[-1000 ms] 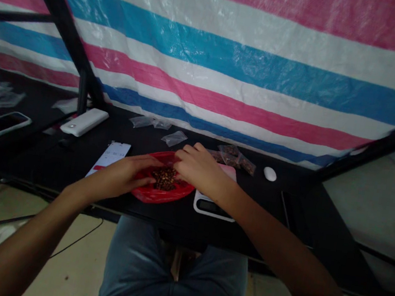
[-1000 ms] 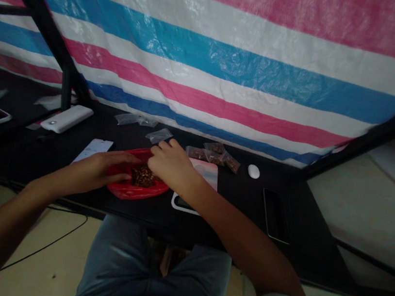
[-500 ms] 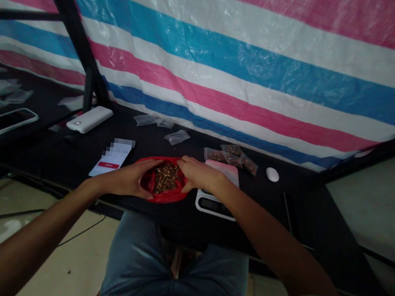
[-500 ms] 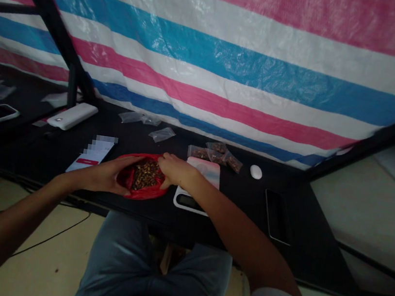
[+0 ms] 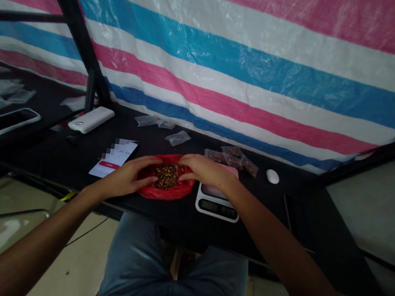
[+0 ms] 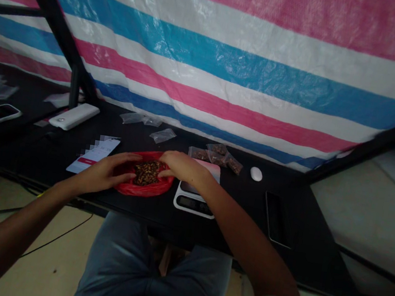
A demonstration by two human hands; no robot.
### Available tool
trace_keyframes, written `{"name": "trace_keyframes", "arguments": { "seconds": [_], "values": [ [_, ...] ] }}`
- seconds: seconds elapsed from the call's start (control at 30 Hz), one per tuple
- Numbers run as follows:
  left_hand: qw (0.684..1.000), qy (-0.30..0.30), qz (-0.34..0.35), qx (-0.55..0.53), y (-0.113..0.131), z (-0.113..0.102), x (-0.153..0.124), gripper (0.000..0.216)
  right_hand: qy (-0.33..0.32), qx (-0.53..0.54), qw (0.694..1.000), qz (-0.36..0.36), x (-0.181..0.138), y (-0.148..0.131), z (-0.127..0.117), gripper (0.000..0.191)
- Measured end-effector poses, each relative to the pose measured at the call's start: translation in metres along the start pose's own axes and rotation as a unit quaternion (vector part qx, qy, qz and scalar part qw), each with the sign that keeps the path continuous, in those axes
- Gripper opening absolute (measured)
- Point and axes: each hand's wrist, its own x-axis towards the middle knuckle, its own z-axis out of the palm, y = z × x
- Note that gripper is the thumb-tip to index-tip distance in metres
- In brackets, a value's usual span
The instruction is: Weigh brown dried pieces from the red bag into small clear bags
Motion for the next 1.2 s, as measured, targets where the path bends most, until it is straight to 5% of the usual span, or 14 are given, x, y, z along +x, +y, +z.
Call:
{"name": "trace_keyframes", "arguments": {
  "seconds": [0.17,0.33,0.67,1.2],
  "values": [
    [0.996,-0.024,-0.003,0.084,0.009,0.003,0.006,0.06,0.063,-0.083,0.994,-0.025,0.002,-0.029,-0.003,0.017],
    [0.994,-0.04,-0.008,0.104,0.016,0.012,0.014,0.059,0.001,-0.05,0.999,0.01,0.012,-0.046,0.011,0.035],
    [0.978,-0.057,-0.052,0.192,0.041,0.01,0.022,0.029,-0.047,-0.09,0.99,0.094,0.018,-0.055,0.001,0.022],
    [0.972,-0.094,-0.107,0.186,0.052,0.004,0.043,0.029,-0.031,-0.043,0.986,0.161,0.023,-0.045,0.003,0.02]
  ]
}}
